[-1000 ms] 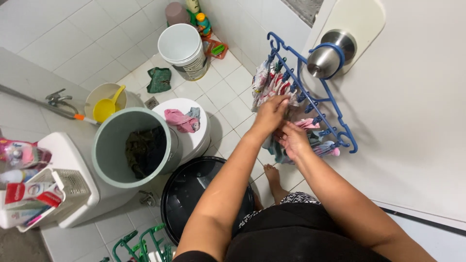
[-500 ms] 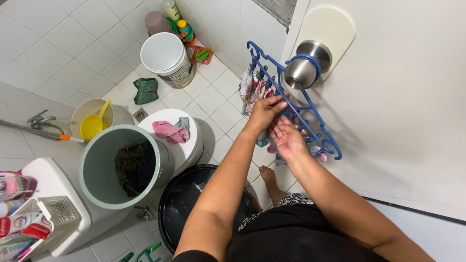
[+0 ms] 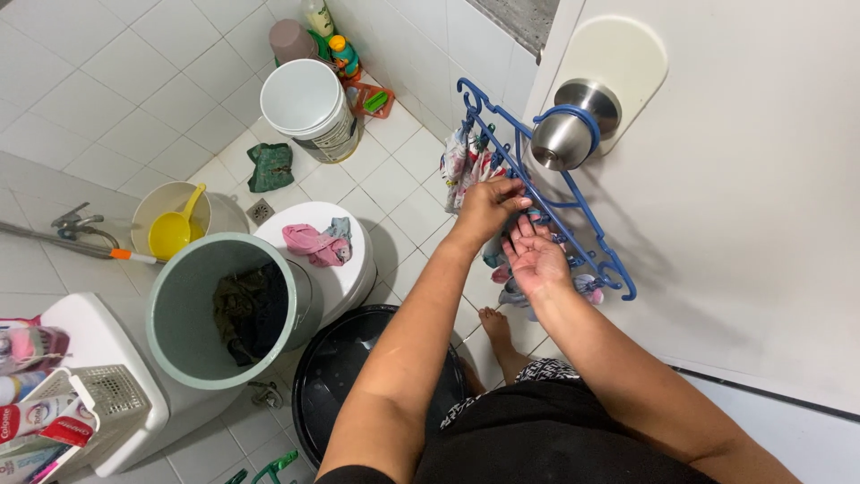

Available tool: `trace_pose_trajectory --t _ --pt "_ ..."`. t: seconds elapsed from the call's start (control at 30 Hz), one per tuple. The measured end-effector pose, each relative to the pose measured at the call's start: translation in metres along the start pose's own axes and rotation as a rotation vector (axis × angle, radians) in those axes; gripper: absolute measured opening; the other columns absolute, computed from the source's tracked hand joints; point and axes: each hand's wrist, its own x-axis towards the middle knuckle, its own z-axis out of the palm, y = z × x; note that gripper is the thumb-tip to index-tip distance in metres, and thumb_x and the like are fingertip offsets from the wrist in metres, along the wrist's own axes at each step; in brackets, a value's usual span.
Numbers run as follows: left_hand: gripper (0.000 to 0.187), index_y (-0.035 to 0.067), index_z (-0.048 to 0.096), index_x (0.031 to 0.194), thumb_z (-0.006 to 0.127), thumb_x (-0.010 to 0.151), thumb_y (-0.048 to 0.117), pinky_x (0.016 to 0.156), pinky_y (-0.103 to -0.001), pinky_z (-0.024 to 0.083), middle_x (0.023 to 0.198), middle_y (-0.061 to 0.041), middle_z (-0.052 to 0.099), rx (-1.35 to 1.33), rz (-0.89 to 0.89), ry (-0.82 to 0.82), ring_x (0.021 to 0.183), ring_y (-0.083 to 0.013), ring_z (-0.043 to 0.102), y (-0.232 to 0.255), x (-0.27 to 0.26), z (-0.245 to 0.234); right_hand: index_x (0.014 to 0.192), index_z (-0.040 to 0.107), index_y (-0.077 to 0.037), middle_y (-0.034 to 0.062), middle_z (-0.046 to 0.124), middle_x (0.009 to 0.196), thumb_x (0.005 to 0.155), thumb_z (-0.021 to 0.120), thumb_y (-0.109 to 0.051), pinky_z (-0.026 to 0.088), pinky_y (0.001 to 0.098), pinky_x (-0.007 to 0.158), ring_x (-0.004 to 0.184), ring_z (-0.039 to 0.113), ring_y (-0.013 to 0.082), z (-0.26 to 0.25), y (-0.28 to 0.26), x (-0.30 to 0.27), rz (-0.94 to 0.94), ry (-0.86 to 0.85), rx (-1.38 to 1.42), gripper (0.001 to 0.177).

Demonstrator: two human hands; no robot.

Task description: The person clips laundry items onto a multi-clip hanger, uses a pole to lift and hang the hanger onto an overhead clothesline, hangs an undergarment over the top of a door, and fastens additional garments from a basin onto another hanger by hand.

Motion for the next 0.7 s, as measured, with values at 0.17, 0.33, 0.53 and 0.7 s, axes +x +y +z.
trace_pose_trajectory --t 0.17,0.33,0.53,0.7 --pt "0.029 0.001 0.077 0.105 0.084 0.08 0.013 0.071 -0.031 0.058 0.095 -0.011 0.078 0.088 0.01 0.111 0.076 -0.0164 0.072 0.022 -0.006 0.001 0.143 0.043 -0.014 0.0089 0.048 0.158 0.085 0.04 0.014 0.031 0.0519 0.121 0.146 0.047 0.0268 0.014 -0.003 -0.006 0.007 -0.043 0.055 0.064" --pt "0.026 0.0 0.077 0.104 0.082 0.081 0.01 0.066 -0.03 0.058 0.091 -0.013 0.078 0.059 -0.028 0.137 0.071 -0.0173 0.07 0.04 -0.009 0.001 0.153 0.036 -0.018 0.0108 0.049 0.156 0.086 0.041 0.012 0.032 0.053 0.122 0.144 0.048 0.0287 0.028 -0.004 -0.015 0.043 -0.029 0.101 0.074" --pt "0.034 0.0 0.072 0.113 0.082 0.083 0.013 0.068 -0.033 0.059 0.1 -0.017 0.076 0.183 0.029 0.102 0.073 -0.0244 0.075 0.051 -0.016 -0.006 0.152 0.043 -0.024 0.008 0.054 0.149 0.084 0.043 0.012 0.034 0.0513 0.121 0.138 0.051 0.0256 0.018 0.004 -0.005 0.042 -0.026 0.105 0.076" --pt "0.043 0.002 0.073 0.119 0.082 0.078 0.008 0.085 -0.04 0.056 0.109 -0.019 0.074 0.244 0.296 0.2 0.094 -0.0336 0.071 0.037 -0.041 -0.023 0.145 0.051 -0.014 0.0147 0.062 0.143 0.083 0.047 0.011 0.041 0.0513 0.118 0.132 0.061 0.032 -0.031 0.018 0.032 0.008 -0.099 0.122 0.068"
